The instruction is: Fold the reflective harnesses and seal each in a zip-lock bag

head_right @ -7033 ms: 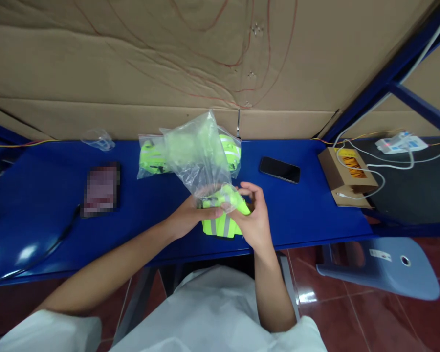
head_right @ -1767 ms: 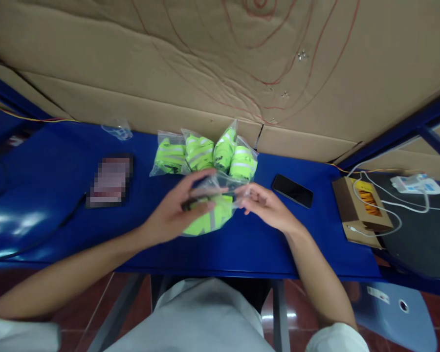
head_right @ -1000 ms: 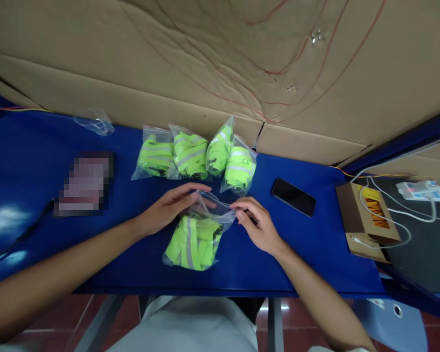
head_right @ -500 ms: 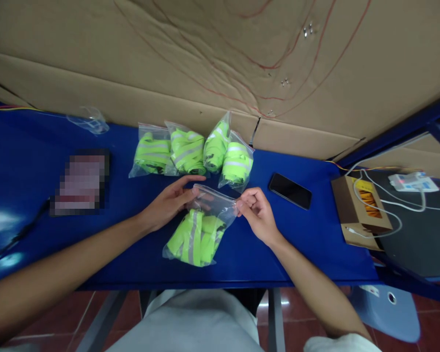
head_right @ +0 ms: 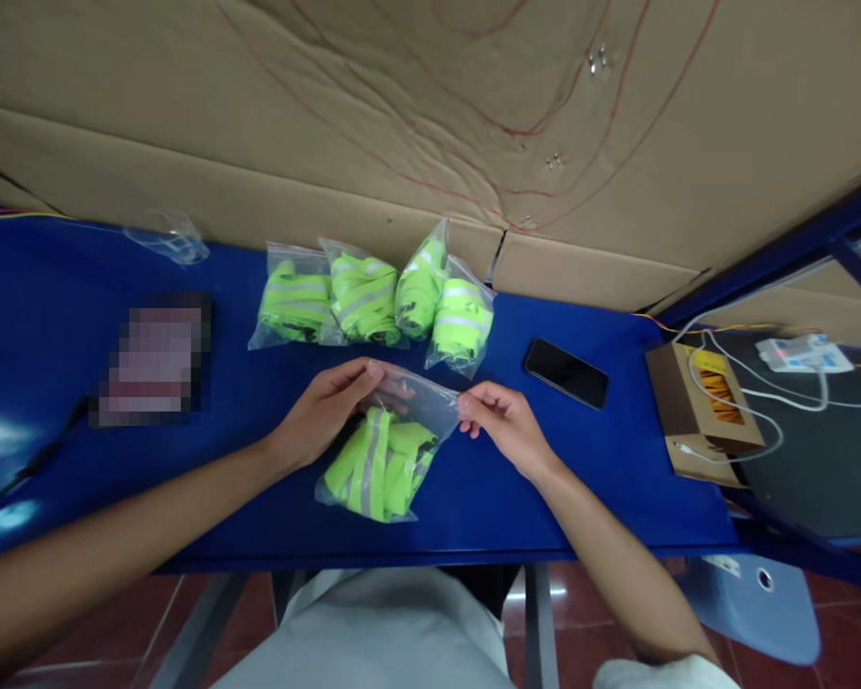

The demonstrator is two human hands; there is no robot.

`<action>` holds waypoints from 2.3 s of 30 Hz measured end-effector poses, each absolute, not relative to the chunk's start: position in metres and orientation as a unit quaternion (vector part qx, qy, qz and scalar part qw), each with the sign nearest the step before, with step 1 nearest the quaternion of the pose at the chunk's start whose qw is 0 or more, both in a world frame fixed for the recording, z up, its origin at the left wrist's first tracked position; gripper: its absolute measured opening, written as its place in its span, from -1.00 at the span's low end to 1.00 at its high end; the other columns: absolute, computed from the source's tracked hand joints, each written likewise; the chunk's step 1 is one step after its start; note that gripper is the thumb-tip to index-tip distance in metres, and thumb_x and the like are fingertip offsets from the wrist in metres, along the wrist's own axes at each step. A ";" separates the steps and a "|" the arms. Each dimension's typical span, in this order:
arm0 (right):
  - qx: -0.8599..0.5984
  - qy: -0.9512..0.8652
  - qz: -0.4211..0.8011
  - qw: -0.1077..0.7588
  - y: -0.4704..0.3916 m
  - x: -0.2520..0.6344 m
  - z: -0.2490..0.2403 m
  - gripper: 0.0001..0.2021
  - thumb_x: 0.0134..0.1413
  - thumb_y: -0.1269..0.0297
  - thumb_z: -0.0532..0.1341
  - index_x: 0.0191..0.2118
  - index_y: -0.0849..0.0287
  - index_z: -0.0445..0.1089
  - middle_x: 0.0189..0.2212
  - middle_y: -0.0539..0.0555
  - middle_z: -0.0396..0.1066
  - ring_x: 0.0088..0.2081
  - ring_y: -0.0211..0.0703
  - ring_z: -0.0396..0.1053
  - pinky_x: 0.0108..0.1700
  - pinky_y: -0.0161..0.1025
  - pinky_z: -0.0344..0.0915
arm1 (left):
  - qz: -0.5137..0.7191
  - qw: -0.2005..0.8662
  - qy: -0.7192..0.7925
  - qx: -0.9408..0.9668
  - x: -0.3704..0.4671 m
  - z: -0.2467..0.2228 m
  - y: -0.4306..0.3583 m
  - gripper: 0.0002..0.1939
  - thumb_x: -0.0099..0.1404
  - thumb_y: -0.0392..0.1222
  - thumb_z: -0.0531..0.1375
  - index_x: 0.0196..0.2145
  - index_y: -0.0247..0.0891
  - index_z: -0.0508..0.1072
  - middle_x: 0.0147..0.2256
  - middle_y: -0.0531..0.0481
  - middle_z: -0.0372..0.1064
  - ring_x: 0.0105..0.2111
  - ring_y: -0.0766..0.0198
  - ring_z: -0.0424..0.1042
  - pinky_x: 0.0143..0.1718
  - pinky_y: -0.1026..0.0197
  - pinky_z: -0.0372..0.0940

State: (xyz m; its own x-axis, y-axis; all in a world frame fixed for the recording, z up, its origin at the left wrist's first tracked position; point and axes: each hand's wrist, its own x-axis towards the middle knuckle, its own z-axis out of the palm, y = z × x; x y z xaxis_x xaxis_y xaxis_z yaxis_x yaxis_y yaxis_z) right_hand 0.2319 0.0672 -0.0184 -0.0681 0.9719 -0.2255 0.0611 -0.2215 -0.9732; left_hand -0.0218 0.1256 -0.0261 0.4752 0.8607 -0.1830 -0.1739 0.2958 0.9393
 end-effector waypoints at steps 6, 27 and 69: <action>-0.569 -0.519 0.498 0.399 0.065 0.233 -0.015 -0.64 0.16 -0.04 0.37 -0.39 0.17 0.42 -0.56 -0.03 0.44 -0.52 -0.31 0.35 -0.45 -0.35 0.25 | 0.380 0.714 0.365 0.461 -0.020 -0.024 0.123 -0.58 0.40 0.13 0.24 -0.02 -0.26 0.54 -0.23 -0.10 0.63 -0.33 0.16 0.63 -0.27 0.24 0.45; -0.543 -0.511 0.541 0.388 0.064 0.231 -0.012 -0.64 0.11 -0.06 0.40 -0.32 0.18 0.45 -0.51 -0.01 0.47 -0.52 -0.32 0.38 -0.49 -0.35 0.40 | 0.372 0.699 0.422 0.442 -0.023 -0.027 0.119 -0.67 0.22 0.06 0.42 -0.23 -0.27 0.63 -0.29 -0.06 0.63 -0.26 0.19 0.58 -0.11 0.21 0.42; -0.515 -0.618 0.470 0.363 0.054 0.220 -0.016 -0.79 0.31 0.10 0.25 -0.27 0.12 0.33 -0.40 -0.03 0.33 -0.39 -0.28 0.26 -0.32 -0.30 0.21 | 0.279 0.712 0.361 0.534 -0.014 -0.021 0.101 -0.56 0.17 0.01 0.44 -0.04 -0.22 0.58 -0.16 -0.09 0.63 -0.12 0.12 0.59 -0.05 0.17 0.43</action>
